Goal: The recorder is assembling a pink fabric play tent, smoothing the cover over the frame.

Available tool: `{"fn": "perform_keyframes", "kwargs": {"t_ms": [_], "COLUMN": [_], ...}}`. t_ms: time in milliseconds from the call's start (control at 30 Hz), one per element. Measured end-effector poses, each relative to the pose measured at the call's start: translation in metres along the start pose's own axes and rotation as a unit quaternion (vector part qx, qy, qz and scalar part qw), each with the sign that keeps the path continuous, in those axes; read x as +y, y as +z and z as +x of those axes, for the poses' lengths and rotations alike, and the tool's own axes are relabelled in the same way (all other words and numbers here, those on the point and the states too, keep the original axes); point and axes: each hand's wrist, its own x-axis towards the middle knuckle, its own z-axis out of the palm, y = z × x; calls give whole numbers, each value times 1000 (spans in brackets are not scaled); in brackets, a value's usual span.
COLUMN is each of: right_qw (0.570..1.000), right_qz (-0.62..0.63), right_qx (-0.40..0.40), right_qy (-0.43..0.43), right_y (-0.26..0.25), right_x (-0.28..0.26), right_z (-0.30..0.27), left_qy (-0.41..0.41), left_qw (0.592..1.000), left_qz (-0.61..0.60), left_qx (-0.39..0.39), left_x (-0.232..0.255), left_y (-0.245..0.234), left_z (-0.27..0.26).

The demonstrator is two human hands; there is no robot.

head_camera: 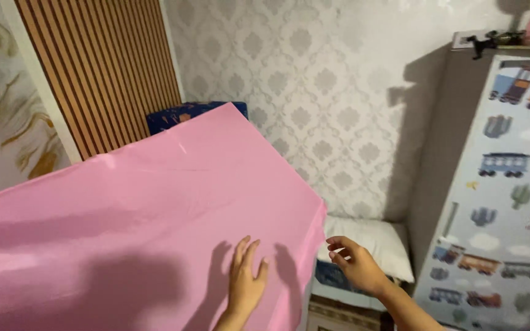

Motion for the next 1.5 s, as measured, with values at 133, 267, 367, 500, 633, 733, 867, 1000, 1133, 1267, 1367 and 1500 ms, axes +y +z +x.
{"fn": "perform_keyframes", "kwargs": {"t_ms": [133, 267, 367, 500, 633, 733, 867, 1000, 1133, 1267, 1367, 1500], "right_qw": [997, 992, 994, 995, 992, 983, 979, 982, 983, 983, 983, 960], "right_qz": [12, 31, 20, 43, 91, 110, 86, 47, 68, 86, 95, 169], "right_qx": [-24, -43, -52, -64, -70, -57, -62, -90, -79, -66, -74, -137], "right_qy": [-66, -118, -98, -57, -56, -132, -172, -160, -153, -146, -139, -176], "right_y": [-22, -57, -86, -99, -69, -30, 2, 18, 21, 59, 106, 134], "right_x": [51, 82, 94, 99, 134, 153, 151, 139, 127, 163, 212, 246], "right_z": [71, 153, 211, 293, 380, 444, 491, 566, 621, 691, 765, 828], "left_qy": [37, -7, -88, -69, -13, -28, -83, -139, -54, -47, -61, -108], "left_qw": [992, 985, 982, 972, 953, 948, 944, 938, 938, 935, 935, 919], "left_qz": [107, 140, 144, 181, 246, 230, 223, 224, 243, 261, 268, 309], "left_qx": [57, 96, 88, 132, 178, 216, 230, 224, 240, 237, 224, 222], "left_x": [-27, -29, -20, -45, -82, -111, -124, -154, -165, -181, -185, -197], "left_y": [17, 42, 67, 89, 85, 81, 86, 93, 108, 130, 150, 198], "left_z": [41, 89, 115, 147, 175, 203, 240, 296, 337, 371, 396, 415]}}
